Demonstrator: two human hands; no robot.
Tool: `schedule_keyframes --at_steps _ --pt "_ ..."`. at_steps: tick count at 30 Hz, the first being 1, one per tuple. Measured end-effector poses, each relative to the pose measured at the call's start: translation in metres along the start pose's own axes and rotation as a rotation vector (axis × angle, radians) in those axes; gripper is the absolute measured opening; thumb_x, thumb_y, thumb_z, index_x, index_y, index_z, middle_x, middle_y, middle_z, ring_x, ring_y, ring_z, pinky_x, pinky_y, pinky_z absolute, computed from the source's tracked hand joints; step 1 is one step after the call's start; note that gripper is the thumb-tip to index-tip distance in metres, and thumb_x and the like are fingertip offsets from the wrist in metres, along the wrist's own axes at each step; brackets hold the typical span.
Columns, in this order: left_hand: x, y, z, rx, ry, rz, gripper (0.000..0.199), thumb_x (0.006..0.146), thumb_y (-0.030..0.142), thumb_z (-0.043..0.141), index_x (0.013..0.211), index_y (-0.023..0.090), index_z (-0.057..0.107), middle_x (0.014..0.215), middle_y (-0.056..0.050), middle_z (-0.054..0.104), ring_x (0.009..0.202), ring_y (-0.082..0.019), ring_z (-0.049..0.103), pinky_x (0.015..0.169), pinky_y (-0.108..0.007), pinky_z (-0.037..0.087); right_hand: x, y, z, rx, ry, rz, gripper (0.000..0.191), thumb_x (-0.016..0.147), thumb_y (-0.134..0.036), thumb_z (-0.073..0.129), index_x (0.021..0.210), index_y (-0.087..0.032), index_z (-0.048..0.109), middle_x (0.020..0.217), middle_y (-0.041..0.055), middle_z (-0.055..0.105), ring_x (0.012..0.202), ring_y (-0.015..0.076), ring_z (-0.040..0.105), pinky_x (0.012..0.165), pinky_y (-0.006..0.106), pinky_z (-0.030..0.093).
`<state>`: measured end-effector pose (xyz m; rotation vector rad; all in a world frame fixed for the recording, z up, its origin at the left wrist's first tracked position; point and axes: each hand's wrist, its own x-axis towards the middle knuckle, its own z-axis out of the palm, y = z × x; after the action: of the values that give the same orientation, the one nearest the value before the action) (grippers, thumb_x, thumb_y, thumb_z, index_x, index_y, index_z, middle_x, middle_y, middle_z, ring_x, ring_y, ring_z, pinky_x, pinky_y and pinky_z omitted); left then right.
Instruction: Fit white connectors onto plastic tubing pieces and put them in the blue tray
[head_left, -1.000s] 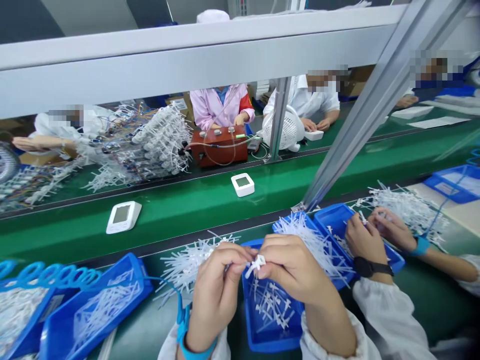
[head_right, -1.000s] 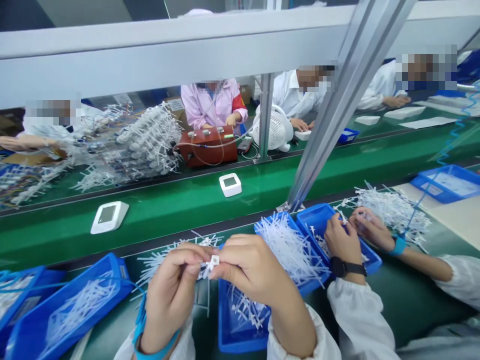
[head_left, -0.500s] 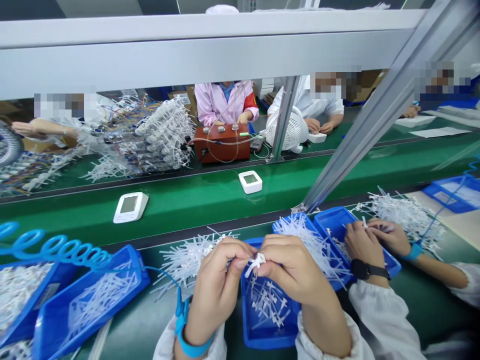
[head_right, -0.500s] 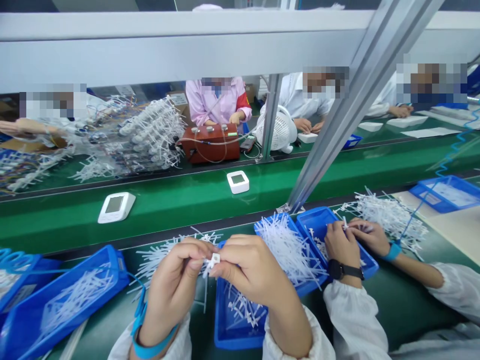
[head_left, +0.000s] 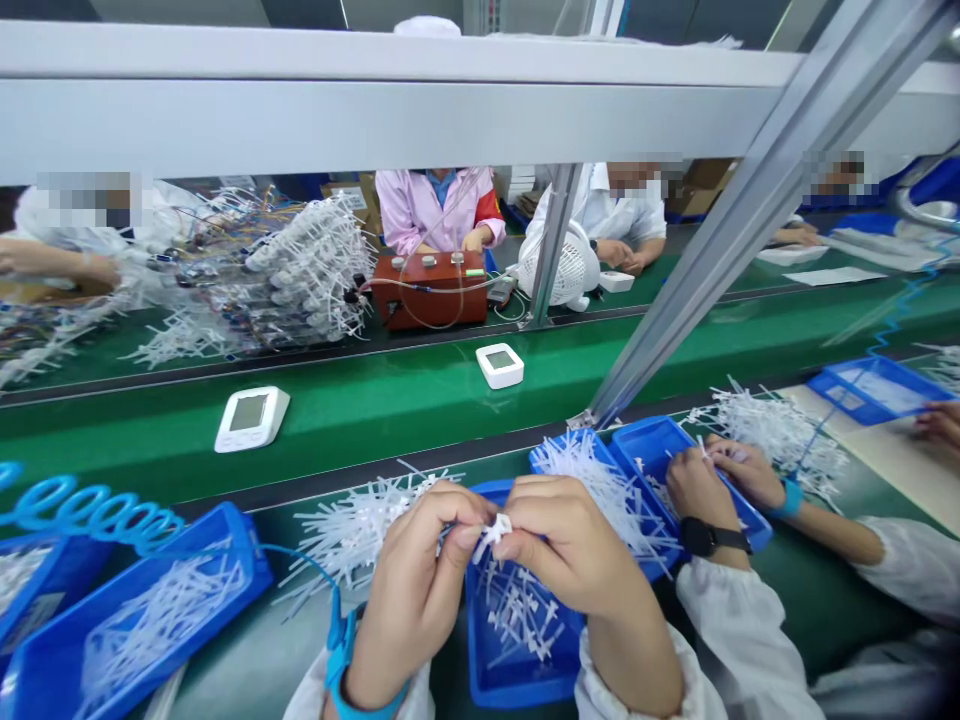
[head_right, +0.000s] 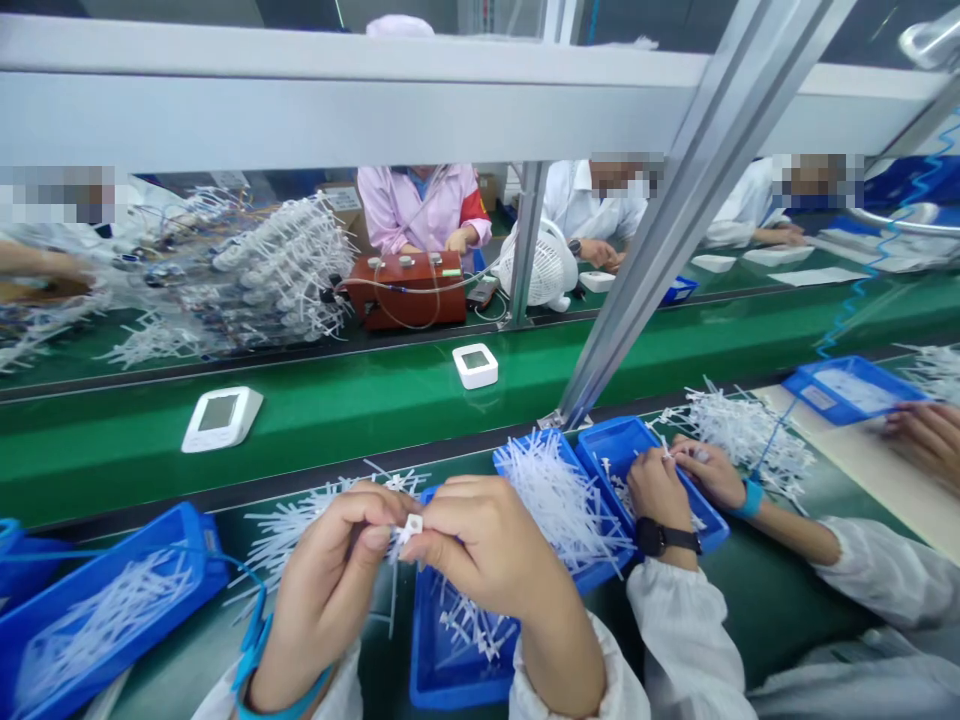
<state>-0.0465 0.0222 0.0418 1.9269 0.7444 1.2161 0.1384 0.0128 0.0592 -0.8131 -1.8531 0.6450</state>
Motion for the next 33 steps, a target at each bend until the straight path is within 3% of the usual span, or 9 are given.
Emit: schedule_keyframes --at_steps 19,27,33 --pt "0.001 0.003 0.001 0.096 0.02 0.044 0.015 0.107 0.014 0.046 0.096 0.021 0.052 0.089 0.0 0.059 0.088 -0.01 0.062 0.076 -0.02 0.05 -0.001 -0.003 -0.001 -0.084 0.014 -0.018 0.053 0.109 -0.047 0.052 0.067 -0.016 0.043 0.061 -0.0037 0.041 0.06 0.0091 0.037 0.059 0.027 0.027" --pt "0.001 0.007 0.009 0.14 0.181 0.068 0.014 0.105 0.012 0.051 0.097 0.021 0.056 0.092 0.001 0.064 0.091 -0.009 0.067 0.08 -0.017 0.053 0.0 -0.005 0.007 -0.093 0.116 -0.042 0.05 0.109 -0.046 0.052 0.07 -0.016 0.042 0.065 -0.0031 0.041 0.062 0.0095 0.038 0.061 0.027 0.027" --pt "0.006 0.01 0.0 0.221 0.123 0.132 0.015 0.104 0.01 0.053 0.096 0.021 0.059 0.088 0.001 0.068 0.087 -0.009 0.068 0.079 -0.017 0.052 0.0 -0.006 0.006 -0.119 0.073 -0.038 0.048 0.109 -0.043 0.054 0.07 -0.016 0.044 0.065 -0.0026 0.044 0.063 0.0097 0.04 0.062 0.026 0.029"
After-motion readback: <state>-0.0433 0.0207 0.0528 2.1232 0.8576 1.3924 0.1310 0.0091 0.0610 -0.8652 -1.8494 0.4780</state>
